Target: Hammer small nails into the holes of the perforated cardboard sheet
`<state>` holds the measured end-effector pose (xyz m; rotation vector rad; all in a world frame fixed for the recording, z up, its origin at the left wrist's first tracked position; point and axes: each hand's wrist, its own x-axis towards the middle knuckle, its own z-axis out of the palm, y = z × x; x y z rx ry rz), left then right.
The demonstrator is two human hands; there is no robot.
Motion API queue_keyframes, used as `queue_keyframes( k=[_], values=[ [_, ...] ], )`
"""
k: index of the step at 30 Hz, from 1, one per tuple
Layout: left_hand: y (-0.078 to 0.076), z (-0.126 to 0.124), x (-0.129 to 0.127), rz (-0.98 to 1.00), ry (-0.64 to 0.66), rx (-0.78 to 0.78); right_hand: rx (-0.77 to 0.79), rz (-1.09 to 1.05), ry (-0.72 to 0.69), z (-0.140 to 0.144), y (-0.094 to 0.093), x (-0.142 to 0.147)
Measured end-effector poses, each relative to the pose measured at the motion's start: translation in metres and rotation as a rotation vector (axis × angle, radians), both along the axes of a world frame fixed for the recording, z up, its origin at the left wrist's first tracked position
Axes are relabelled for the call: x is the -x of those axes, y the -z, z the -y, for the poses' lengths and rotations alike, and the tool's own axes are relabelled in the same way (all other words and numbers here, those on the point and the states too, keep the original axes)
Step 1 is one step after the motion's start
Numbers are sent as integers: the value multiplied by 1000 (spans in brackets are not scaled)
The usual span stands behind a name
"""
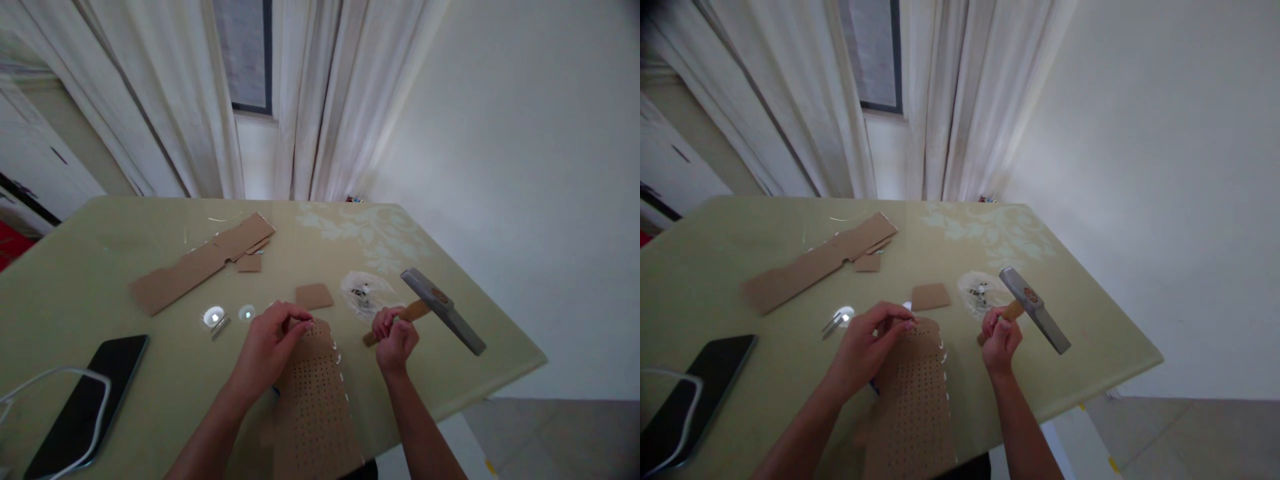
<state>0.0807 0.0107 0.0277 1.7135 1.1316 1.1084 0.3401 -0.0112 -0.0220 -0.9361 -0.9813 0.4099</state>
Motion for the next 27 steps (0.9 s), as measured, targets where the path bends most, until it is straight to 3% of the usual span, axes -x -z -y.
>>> queue_keyframes(
  k=[7, 27],
  values=[
    [12, 2, 5, -70, 14, -78, 10, 11, 24, 1, -2, 1],
    [16, 5, 7, -108, 77, -112, 26, 42, 6, -1, 0, 2]
  ],
)
